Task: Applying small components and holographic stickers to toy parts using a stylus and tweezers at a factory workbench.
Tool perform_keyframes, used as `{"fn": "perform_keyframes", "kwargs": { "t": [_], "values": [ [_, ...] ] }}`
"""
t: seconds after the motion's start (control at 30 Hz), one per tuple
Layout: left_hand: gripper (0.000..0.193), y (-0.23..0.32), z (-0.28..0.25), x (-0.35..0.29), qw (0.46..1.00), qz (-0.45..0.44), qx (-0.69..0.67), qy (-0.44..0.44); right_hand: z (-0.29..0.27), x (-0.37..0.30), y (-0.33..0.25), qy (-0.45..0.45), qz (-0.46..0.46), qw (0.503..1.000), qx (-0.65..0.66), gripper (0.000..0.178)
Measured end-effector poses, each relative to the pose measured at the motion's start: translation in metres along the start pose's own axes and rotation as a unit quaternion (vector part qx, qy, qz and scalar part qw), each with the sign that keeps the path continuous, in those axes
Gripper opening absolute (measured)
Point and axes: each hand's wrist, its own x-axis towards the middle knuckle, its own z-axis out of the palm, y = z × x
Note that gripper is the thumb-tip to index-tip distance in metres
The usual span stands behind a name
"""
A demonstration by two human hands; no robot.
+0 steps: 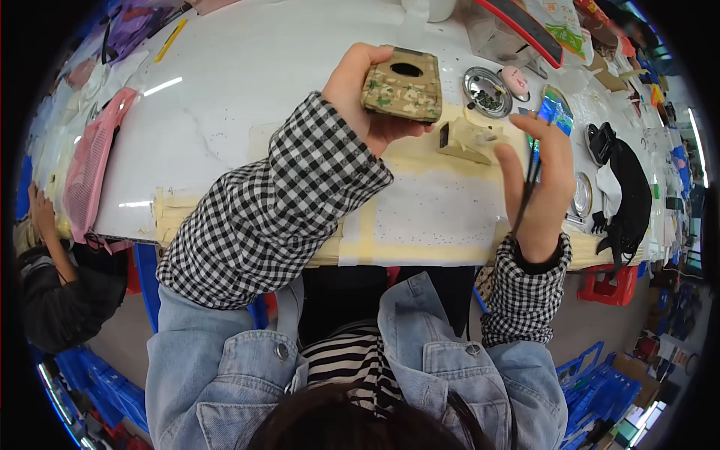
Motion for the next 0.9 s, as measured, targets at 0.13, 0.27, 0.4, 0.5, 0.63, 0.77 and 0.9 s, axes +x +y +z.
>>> {"fn": "perform_keyframes", "kwargs": {
  "t": [0.13,0.27,0.4,0.5,0.63,0.77,0.9],
  "values": [
    [0.046,-0.002,0.0,-0.002,0.999,0.035,-0.001,0.03,-0.02,-0.024,-0.025,0.02,0.149,0.955,0.256,0.067],
    [0.043,-0.005,-0.022,0.016,0.998,-0.03,-0.048,-0.04,-0.029,-0.052,-0.046,-0.122,0.212,0.894,0.376,0.068],
    [0.043,-0.003,-0.014,0.012,0.997,-0.048,-0.065,-0.001,-0.01,-0.044,-0.042,-0.234,0.178,0.868,0.4,0.03],
    [0.042,-0.001,-0.018,0.012,0.997,-0.023,-0.065,-0.028,0.004,-0.036,-0.032,-0.243,0.132,0.863,0.422,0.015],
    [0.042,-0.004,-0.017,0.015,0.996,-0.026,-0.07,-0.044,0.016,-0.045,-0.039,-0.225,0.256,0.826,0.45,0.014],
    [0.042,-0.004,-0.019,0.015,0.995,-0.014,-0.078,-0.058,0.021,-0.046,-0.036,-0.24,0.254,0.835,0.425,0.013],
    [0.043,-0.006,-0.019,0.016,0.994,-0.012,-0.082,-0.065,0.023,-0.047,-0.035,-0.241,0.245,0.844,0.412,0.012]
  ]
}}
